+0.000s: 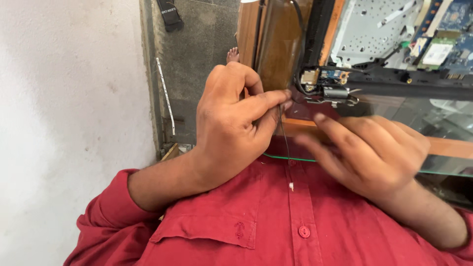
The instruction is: The person removes a cooling fan from a laptop motherboard, disconnects its cable, and uses a screwdriver to detach a small component. They then reconnect the fan cable and reposition the fan on the board.
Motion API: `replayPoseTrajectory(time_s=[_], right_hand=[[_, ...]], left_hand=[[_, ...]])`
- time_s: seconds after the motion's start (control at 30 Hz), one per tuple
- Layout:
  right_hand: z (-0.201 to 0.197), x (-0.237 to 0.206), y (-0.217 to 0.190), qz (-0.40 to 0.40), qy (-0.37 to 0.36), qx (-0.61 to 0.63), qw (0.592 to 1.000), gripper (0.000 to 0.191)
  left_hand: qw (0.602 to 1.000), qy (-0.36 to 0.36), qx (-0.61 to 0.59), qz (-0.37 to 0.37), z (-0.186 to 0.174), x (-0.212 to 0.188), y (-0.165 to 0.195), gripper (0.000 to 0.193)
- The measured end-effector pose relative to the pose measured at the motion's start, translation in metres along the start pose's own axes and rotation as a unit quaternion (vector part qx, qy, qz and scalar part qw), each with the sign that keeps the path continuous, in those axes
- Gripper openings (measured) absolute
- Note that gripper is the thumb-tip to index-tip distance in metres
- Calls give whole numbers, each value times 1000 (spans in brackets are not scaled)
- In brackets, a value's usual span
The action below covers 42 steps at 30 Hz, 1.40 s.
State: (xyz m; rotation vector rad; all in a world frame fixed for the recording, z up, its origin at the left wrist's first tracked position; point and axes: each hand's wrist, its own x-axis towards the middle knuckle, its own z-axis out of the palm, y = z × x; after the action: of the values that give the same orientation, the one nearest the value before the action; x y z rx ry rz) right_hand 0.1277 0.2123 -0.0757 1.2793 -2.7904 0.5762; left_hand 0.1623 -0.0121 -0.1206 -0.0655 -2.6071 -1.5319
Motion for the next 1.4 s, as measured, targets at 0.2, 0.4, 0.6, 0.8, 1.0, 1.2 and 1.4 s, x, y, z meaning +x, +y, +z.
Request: replayPoseTrajectory(time_s=[0.2,0.4,0.6,0.8,1.0,1.2,1.4], right_hand=[[-2,21,-3,-68,4,-148,987,11],[4,29,8,-159,35,-248,955,8],[2,36,23,-266,41,-312,911,25],[-4,43,26,-308,25,-335,890,16],[-5,46,20,-288,13,-330,899,15],[-6,49,15,-269,-1,-319,909,14],[-8,40,10,-223,-15,-295,929,16]], left_hand=[[999,-47,16,-4,4,0,6,19],[997,-70,-7,13,0,4,1,20],[992,-53,21,114,-6,14,-6,14],[978,-19,46,203,-11,23,-9,11],[971,-31,-1,236,-17,30,-16,11],[969,-32,-18,245,-19,32,-21,13],[972,-47,-39,228,-20,34,-22,16]])
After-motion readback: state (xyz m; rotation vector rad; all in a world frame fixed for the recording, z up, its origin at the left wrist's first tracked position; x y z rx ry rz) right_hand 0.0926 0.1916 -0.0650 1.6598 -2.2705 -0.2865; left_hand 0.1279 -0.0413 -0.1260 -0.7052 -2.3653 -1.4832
